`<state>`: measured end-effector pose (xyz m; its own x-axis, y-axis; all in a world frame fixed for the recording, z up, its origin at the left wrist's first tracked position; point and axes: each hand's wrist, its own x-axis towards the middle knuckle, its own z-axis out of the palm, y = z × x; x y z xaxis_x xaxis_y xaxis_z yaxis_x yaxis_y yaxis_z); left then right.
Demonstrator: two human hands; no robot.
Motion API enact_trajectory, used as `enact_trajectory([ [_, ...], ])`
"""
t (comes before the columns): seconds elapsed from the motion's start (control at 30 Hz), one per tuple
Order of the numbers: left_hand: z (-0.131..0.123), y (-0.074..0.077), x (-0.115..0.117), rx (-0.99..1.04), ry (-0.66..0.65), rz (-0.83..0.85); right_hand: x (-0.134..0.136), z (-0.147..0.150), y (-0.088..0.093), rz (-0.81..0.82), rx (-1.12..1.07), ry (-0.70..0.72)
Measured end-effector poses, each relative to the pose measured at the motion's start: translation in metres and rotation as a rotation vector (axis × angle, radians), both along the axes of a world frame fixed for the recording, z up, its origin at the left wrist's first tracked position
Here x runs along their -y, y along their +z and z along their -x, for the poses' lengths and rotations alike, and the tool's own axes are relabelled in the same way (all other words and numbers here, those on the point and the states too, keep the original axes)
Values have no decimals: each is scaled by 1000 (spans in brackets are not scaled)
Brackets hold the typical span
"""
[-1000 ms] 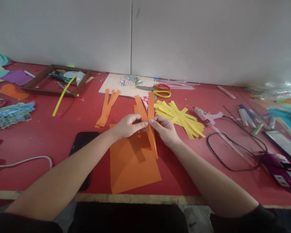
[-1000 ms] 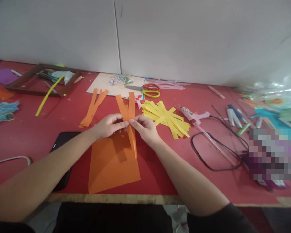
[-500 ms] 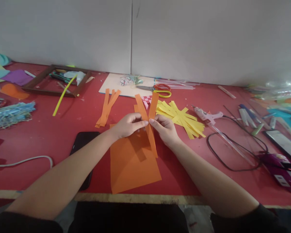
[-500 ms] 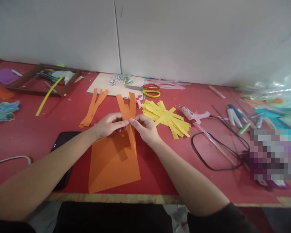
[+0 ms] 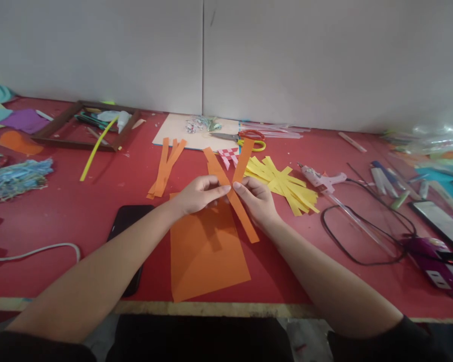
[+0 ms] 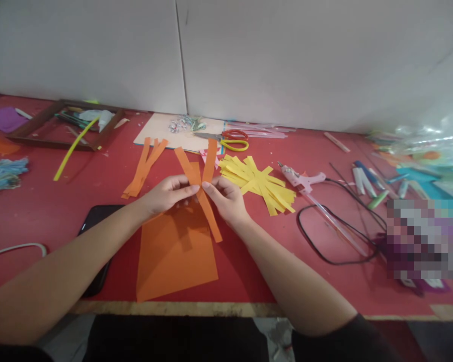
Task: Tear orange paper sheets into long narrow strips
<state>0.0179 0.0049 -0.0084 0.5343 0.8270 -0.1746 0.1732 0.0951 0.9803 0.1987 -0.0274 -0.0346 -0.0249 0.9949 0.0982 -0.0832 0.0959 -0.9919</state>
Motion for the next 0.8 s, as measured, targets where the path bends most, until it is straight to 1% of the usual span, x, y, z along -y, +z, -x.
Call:
enact_trajectory([
  [0.1,1,3,2,-48,-67,4,-1,-1,-1,-12,31,-17],
  [0.17,1,4,2,-62,-77,-3,-2,-2,-2,-14,65,-43],
  [0.23,0,4,1,-38,-65,-1,-2,-3,-4,1,61,-38],
  [0.47,1,1,0,28,-50,5,-2,-4,-7,28,-11,83],
  [0.63,0,0,0,22,-21,-24,-2,-4,-8,-22,-3,34],
  [0.8,-1,2,-1,-5,47,-15,-3,-5,-5,-31,21,-11],
])
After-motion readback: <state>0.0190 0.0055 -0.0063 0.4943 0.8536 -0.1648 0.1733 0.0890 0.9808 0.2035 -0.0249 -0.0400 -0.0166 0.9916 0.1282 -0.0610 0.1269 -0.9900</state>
